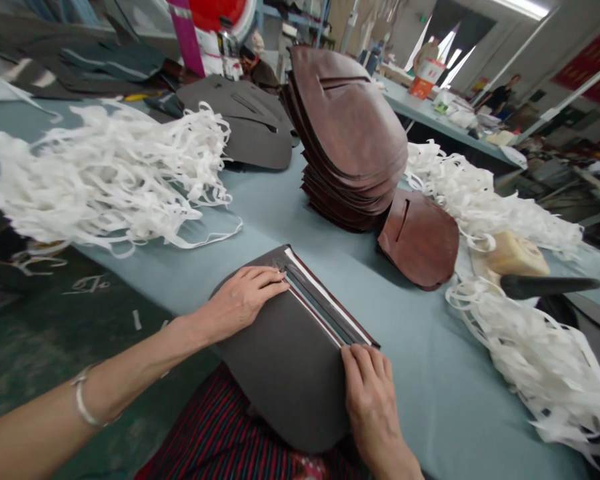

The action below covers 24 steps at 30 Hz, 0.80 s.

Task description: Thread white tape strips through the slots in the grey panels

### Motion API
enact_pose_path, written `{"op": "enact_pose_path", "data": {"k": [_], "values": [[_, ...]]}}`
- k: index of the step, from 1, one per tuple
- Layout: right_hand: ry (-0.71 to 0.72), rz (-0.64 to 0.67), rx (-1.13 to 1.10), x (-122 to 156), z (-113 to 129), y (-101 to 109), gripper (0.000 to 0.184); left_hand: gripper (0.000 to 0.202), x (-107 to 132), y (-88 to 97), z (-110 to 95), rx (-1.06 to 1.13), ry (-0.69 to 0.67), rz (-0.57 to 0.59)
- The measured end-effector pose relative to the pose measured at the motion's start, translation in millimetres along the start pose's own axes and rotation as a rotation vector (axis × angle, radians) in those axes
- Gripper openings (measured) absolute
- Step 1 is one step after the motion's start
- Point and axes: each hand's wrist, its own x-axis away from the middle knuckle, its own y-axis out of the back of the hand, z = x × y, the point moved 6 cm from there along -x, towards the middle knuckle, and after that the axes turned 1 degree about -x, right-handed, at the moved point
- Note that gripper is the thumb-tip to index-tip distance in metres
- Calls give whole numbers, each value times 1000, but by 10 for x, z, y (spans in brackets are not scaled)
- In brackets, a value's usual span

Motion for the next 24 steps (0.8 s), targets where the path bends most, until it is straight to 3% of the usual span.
{"op": "enact_pose_path", "data": {"k": [4,8,11,14,17,21,24], "values": [[-76,-14,-111,-4,-98,53,21,34,-41,34,-123,-74,-21,13],[-137,-63,-196,-119,-79,57,22,35,-117,43,-303,-171,-26,116],[-113,-63,-112,-279,103,-49,37,42,-139,21,-420,-239,-23,161],[-119,-54,42,-357,230,-140,38,43,-116,-14,-505,-261,8,177],[-109,-61,108,-251,220,-116,36,47,-67,-28,-570,-180,74,191],[-69,-101,111,38,112,-18,33,82,-4,-3,-625,-69,120,223],[-50,-152,106,179,92,-38,29,82,-19,19,-590,-17,120,261]]}}
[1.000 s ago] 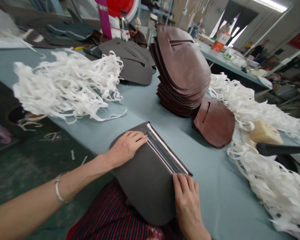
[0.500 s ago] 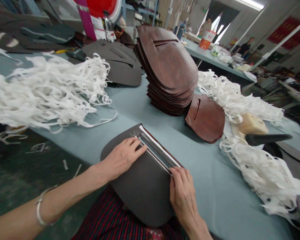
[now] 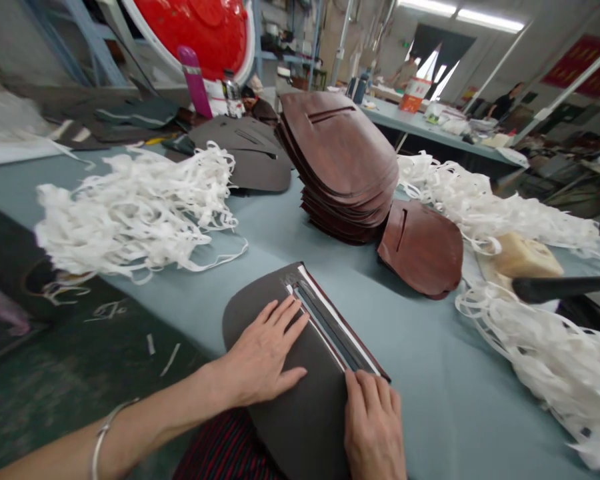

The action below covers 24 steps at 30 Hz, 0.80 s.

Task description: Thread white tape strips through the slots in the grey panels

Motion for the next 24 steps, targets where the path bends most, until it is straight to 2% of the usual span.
{"op": "enact_pose_path", "data": {"k": [4,7,10,13,17,19,21,24], "values": [[48,-97,-85,4,209,-144,21,73,-179,87,58,49,-1,-25],[124,-203,-323,-133,508,-224,22,62,-376,165,61,53,30,-139],[219,-215,-559,-362,743,-243,27,49,-496,208,136,60,40,-246],[147,-153,-684,-672,703,-221,28,35,-415,294,524,3,200,-402],[68,-87,-774,-1162,570,-169,23,41,-23,397,1294,-100,573,-604],[32,-41,-844,-1440,594,-208,22,33,142,384,1560,-71,667,-638],[-27,48,-982,-1722,686,-334,19,20,228,354,1684,-23,668,-640],[-278,162,-1309,-2085,821,-657,12,21,265,337,1679,58,605,-640]]}}
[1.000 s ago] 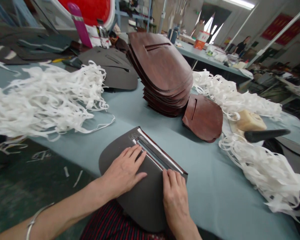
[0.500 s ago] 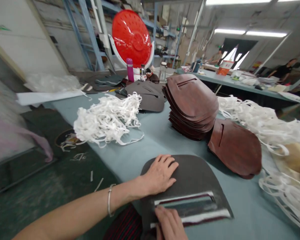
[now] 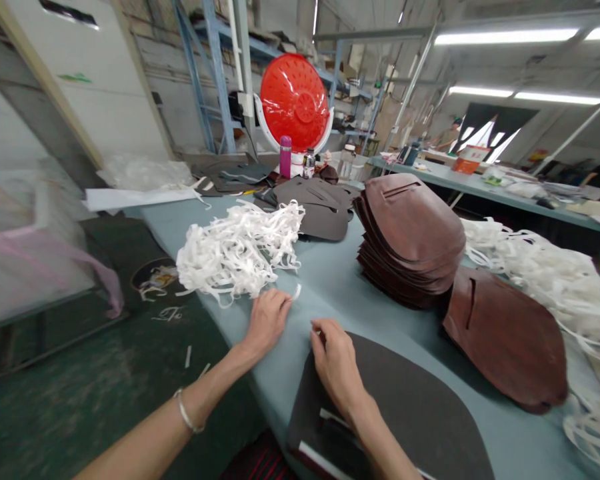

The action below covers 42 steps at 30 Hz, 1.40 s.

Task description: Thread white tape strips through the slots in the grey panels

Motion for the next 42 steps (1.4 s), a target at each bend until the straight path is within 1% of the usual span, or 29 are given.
{"op": "enact_pose_path", "data": {"k": [2,5,7,10,12,14,16,18,20,21,22,23,24,25,26,27,28,30,31,32,33,34,36,38,40,42], "values": [[-133,-18,-167,-211,-127,-163,21,21,26,18,-52,66,-34,20],[-216,-8,-293,-392,-245,-364,32,20,62,52,-130,135,-85,52],[-256,-41,-372,-418,-305,-412,35,22,77,69,-153,150,-99,59],[-299,-146,-448,-354,-387,-344,40,26,71,71,-133,122,-82,42],[-309,-227,-481,-273,-429,-208,41,26,32,58,-86,73,-73,31],[-301,-302,-511,-180,-448,6,42,23,-47,59,21,3,-57,8],[-282,-371,-534,-81,-449,300,42,22,-160,95,201,-73,-16,-36],[-255,-448,-543,26,-443,657,41,22,-276,146,383,-127,21,-65],[-227,-530,-540,147,-446,1016,40,22,-346,184,453,-148,18,-62],[-218,-559,-535,211,-451,1164,40,23,-348,207,426,-156,17,-71],[-214,-571,-528,272,-457,1277,39,27,-322,234,357,-166,28,-93],[-215,-566,-519,331,-462,1348,38,35,-267,263,245,-174,44,-126],[-220,-546,-506,386,-460,1377,36,43,-187,287,88,-169,53,-155],[-226,-517,-487,437,-449,1369,34,48,-90,293,-106,-143,45,-161],[-233,-488,-460,486,-424,1332,32,49,11,272,-340,-76,-6,-127],[-239,-455,-426,530,-386,1273,31,51,112,217,-607,36,-103,-36],[-242,-417,-388,567,-333,1202,29,54,210,152,-873,157,-198,81],[-240,-314,-328,621,-203,1058,25,59,361,54,-1343,372,-365,294],[-234,-276,-316,648,-140,1023,24,55,397,17,-1513,457,-410,385],[-226,-262,-320,680,-90,1032,22,46,405,-14,-1634,524,-430,468],[-219,-277,-333,724,-60,1090,21,35,396,-44,-1706,577,-426,549],[-217,-317,-349,786,-55,1195,21,28,381,-72,-1732,618,-395,632],[-247,-401,-363,974,-117,1468,21,30,385,-108,-1679,667,-296,787],[-330,-408,-325,1229,-238,1709,23,31,480,-96,-1566,687,-225,903],[-441,-365,-216,1516,-362,1860,25,30,640,-63,-1438,664,-192,948],[-529,-318,-88,1763,-439,1906,29,28,783,-48,-1318,604,-174,919]]}}
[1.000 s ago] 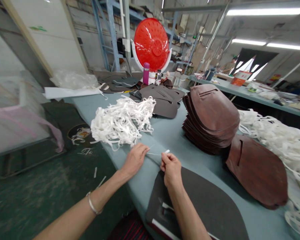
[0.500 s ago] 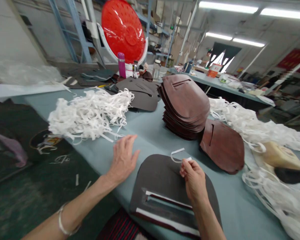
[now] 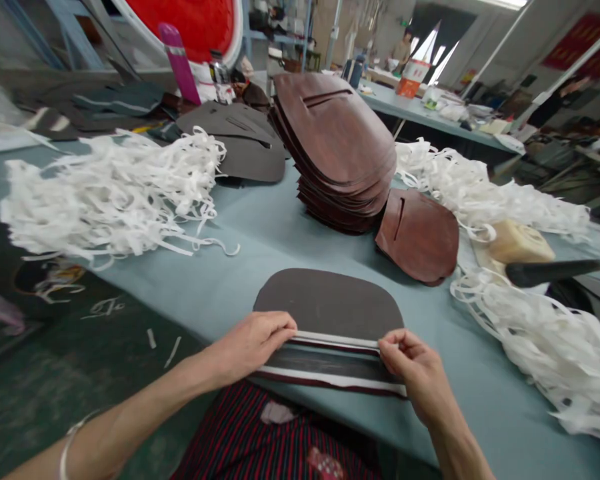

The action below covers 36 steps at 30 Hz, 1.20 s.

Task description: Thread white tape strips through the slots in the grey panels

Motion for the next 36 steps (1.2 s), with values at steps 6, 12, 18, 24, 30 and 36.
{"op": "enact_pose_path", "data": {"k": [6,12,18,24,30,36], "values": [[-27,58,137,156,-88,-343,37,22,-151,258,348,-132,107,-176],[-28,37,123,-46,-66,-610,41,25,-351,681,467,-77,123,-68],[32,7,442,93,-205,-369,40,21,46,516,543,-60,311,-143],[83,53,581,222,-284,-381,40,18,168,474,537,-155,378,-191],[116,-11,615,213,-243,-395,42,17,121,545,560,-248,437,-212],[123,4,611,213,-236,-414,43,16,96,539,649,-246,451,-194]]}}
